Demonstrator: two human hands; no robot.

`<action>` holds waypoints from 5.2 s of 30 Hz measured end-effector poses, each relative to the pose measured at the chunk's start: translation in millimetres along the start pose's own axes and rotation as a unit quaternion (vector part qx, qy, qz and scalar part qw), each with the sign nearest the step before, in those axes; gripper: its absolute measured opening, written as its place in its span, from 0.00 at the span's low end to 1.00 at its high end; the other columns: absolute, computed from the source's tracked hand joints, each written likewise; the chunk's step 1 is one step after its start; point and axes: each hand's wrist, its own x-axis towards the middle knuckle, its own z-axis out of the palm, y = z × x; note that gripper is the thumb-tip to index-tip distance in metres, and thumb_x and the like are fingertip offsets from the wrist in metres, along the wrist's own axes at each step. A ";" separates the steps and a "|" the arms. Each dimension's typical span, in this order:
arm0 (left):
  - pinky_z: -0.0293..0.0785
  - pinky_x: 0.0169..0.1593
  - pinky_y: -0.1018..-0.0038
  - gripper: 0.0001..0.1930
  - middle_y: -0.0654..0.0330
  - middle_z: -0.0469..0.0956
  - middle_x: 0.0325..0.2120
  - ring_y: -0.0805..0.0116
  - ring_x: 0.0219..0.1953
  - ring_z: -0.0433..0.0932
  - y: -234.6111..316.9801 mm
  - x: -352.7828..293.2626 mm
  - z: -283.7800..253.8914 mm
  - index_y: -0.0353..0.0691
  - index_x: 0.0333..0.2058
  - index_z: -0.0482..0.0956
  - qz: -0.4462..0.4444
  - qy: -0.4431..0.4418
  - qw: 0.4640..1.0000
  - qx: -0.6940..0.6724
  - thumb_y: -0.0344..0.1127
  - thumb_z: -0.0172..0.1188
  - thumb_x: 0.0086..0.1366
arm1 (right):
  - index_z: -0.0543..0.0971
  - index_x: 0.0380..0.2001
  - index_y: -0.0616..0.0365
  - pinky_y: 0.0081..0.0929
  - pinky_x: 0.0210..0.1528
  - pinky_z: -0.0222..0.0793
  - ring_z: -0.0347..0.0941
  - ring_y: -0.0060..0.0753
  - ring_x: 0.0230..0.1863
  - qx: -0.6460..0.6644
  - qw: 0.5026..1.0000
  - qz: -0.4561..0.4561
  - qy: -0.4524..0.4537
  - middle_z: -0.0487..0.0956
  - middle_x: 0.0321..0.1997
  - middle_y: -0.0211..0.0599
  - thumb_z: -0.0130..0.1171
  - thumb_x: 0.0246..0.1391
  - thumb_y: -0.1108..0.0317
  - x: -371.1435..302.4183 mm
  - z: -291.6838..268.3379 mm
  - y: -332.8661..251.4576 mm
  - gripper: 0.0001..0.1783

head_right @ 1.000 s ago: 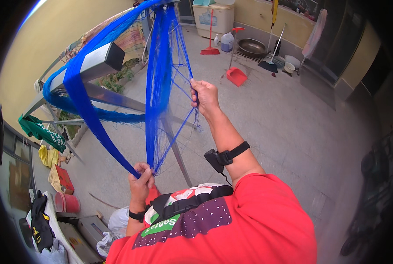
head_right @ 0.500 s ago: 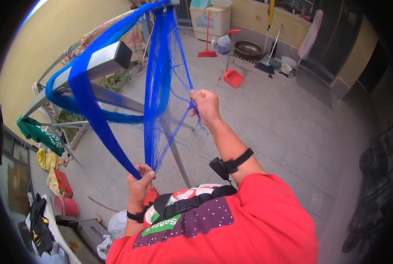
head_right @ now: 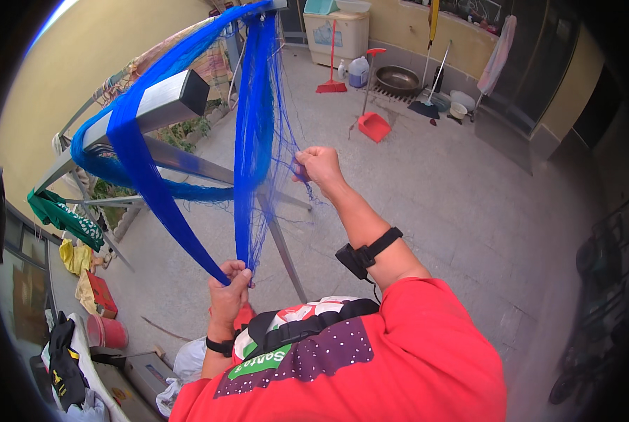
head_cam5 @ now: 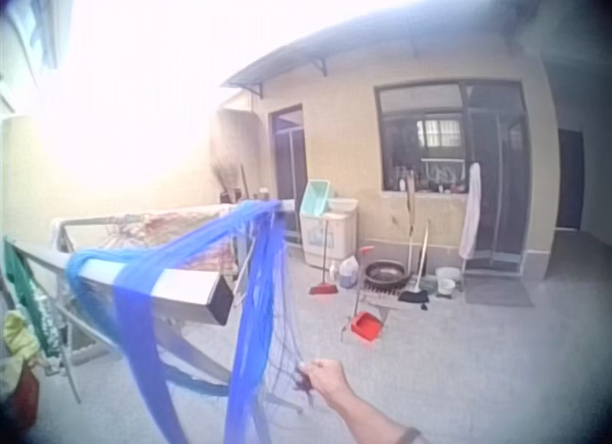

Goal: The person repairs a blue fishing net by hand, repeatedly pulling loose threads through the mesh and tightening them. The net is draped over a metal frame while the person works on individual sections.

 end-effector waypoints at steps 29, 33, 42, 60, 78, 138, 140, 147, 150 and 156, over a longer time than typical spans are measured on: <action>0.69 0.23 0.82 0.04 0.68 0.69 0.15 0.83 0.09 0.59 -2.6 0.1 -2.7 0.35 0.34 0.72 -0.006 0.035 0.999 0.001 0.24 0.55 0.60 | 0.81 0.27 0.60 0.32 0.34 0.69 0.76 0.43 0.31 -0.327 0.849 -0.409 0.067 0.78 0.30 0.44 0.60 0.43 0.70 70.7 7.1 -54.3 0.06; 0.50 0.12 0.85 0.03 0.63 0.73 0.17 0.84 0.09 0.60 -4.5 2.2 -3.9 0.34 0.33 0.72 0.015 0.030 0.999 -0.019 0.24 0.56 0.60 | 0.81 0.26 0.62 0.25 0.30 0.67 0.74 0.33 0.26 -0.253 0.881 -0.397 0.048 0.77 0.26 0.39 0.61 0.44 0.74 61.8 -9.0 -53.6 0.05; 0.64 0.19 0.84 0.03 0.66 0.70 0.17 0.84 0.08 0.58 1.1 1.1 -4.9 0.34 0.33 0.72 -0.005 0.030 1.000 0.007 0.23 0.54 0.60 | 0.80 0.27 0.64 0.20 0.22 0.62 0.68 0.18 0.21 -0.190 0.918 -0.335 -0.097 0.73 0.26 0.31 0.60 0.47 0.76 19.9 -31.1 -55.2 0.02; 0.54 0.13 0.85 0.04 0.62 0.72 0.17 0.82 0.09 0.61 -4.8 2.9 -7.9 0.33 0.34 0.72 0.017 0.011 1.000 -0.010 0.25 0.55 0.61 | 0.78 0.40 0.65 0.27 0.38 0.68 0.74 0.29 0.37 -0.163 0.966 -0.197 -0.031 0.79 0.37 0.37 0.56 0.52 0.60 27.0 -12.4 -57.3 0.18; 0.62 0.18 0.84 0.02 0.67 0.68 0.14 0.83 0.08 0.57 -0.4 3.7 -5.4 0.34 0.33 0.72 0.000 0.052 0.999 -0.008 0.24 0.54 0.61 | 0.72 0.30 0.63 0.25 0.21 0.61 0.58 0.20 0.16 0.264 0.962 -0.005 -0.068 0.66 0.21 0.29 0.54 0.56 0.69 86.0 3.1 -57.9 0.07; 0.68 0.24 0.81 0.03 0.66 0.66 0.12 0.81 0.07 0.57 -13.1 4.8 -8.3 0.33 0.32 0.70 0.020 0.015 0.999 -0.033 0.25 0.54 0.60 | 0.69 0.37 0.61 0.36 0.35 0.73 0.74 0.34 0.30 0.234 0.965 -0.067 -0.100 0.73 0.36 0.42 0.45 0.62 0.63 44.3 45.3 -64.8 0.11; 0.68 0.24 0.81 0.02 0.66 0.66 0.12 0.81 0.07 0.57 -12.6 3.7 -8.7 0.33 0.32 0.71 0.025 0.012 0.999 -0.033 0.25 0.54 0.61 | 0.69 0.37 0.62 0.31 0.29 0.73 0.71 0.28 0.25 0.252 0.960 -0.076 -0.095 0.72 0.34 0.41 0.47 0.62 0.64 41.9 46.3 -66.6 0.11; 0.68 0.24 0.81 0.02 0.67 0.64 0.10 0.82 0.07 0.56 -10.5 5.2 -8.2 0.33 0.32 0.71 0.009 0.016 0.999 -0.031 0.25 0.53 0.61 | 0.68 0.45 0.67 0.16 0.18 0.56 0.59 0.16 0.19 0.186 0.977 -0.068 -0.084 0.70 0.31 0.37 0.53 0.58 0.68 21.3 32.0 -62.6 0.16; 0.68 0.25 0.81 0.02 0.68 0.64 0.10 0.82 0.07 0.56 -10.6 7.2 -7.6 0.33 0.32 0.71 0.016 0.008 0.999 -0.035 0.25 0.54 0.60 | 0.70 0.47 0.70 0.15 0.17 0.56 0.61 0.15 0.20 0.130 0.985 -0.096 -0.055 0.72 0.29 0.34 0.54 0.52 0.76 9.3 26.8 -58.8 0.18; 0.68 0.24 0.82 0.02 0.67 0.65 0.10 0.82 0.07 0.56 -10.6 10.4 -7.7 0.33 0.32 0.71 -0.001 0.007 0.999 -0.035 0.25 0.54 0.60 | 0.68 0.50 0.72 0.13 0.19 0.57 0.65 0.15 0.21 0.088 0.987 -0.132 -0.001 0.74 0.28 0.32 0.55 0.43 0.82 -12.1 25.0 -52.3 0.26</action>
